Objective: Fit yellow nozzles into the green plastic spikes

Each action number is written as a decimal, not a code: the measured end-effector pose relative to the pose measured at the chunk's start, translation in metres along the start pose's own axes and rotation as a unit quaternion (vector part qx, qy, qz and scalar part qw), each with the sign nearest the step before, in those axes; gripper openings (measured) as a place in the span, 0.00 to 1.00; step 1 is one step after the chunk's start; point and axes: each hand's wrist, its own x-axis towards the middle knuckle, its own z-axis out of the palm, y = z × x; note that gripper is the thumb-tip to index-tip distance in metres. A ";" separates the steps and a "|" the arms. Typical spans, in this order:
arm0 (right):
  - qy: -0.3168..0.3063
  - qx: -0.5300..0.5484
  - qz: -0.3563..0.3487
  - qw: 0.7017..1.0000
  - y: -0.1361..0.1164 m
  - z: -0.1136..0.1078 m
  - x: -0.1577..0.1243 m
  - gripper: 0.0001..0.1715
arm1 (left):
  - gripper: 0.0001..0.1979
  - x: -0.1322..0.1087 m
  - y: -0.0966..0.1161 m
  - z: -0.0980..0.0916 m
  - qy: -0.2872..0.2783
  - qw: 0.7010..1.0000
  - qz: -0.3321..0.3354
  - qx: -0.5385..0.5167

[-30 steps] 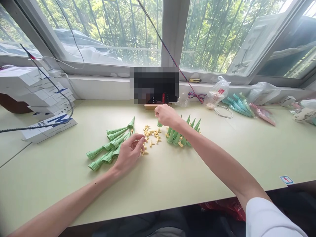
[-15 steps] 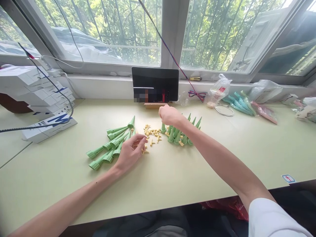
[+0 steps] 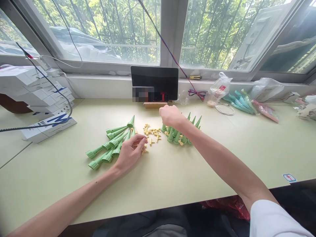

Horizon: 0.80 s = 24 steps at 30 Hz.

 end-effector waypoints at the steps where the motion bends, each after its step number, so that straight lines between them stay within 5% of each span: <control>1: 0.005 0.002 -0.003 1.000 0.000 0.001 0.000 0.08 | 0.11 0.000 0.000 0.000 0.000 1.000 0.001 -0.001; 9: 0.182 0.109 -0.117 0.970 -0.025 0.010 -0.010 0.09 | 0.10 -0.002 0.002 0.001 -0.029 0.999 0.027 -0.001; 17: 0.107 0.265 -0.136 0.949 -0.069 0.050 0.024 0.15 | 0.09 -0.007 0.000 0.001 -0.127 0.969 0.180 0.114; 24: 0.082 0.279 -0.145 0.946 -0.089 0.060 0.064 0.26 | 0.12 -0.008 -0.001 0.000 -0.152 0.958 0.188 0.153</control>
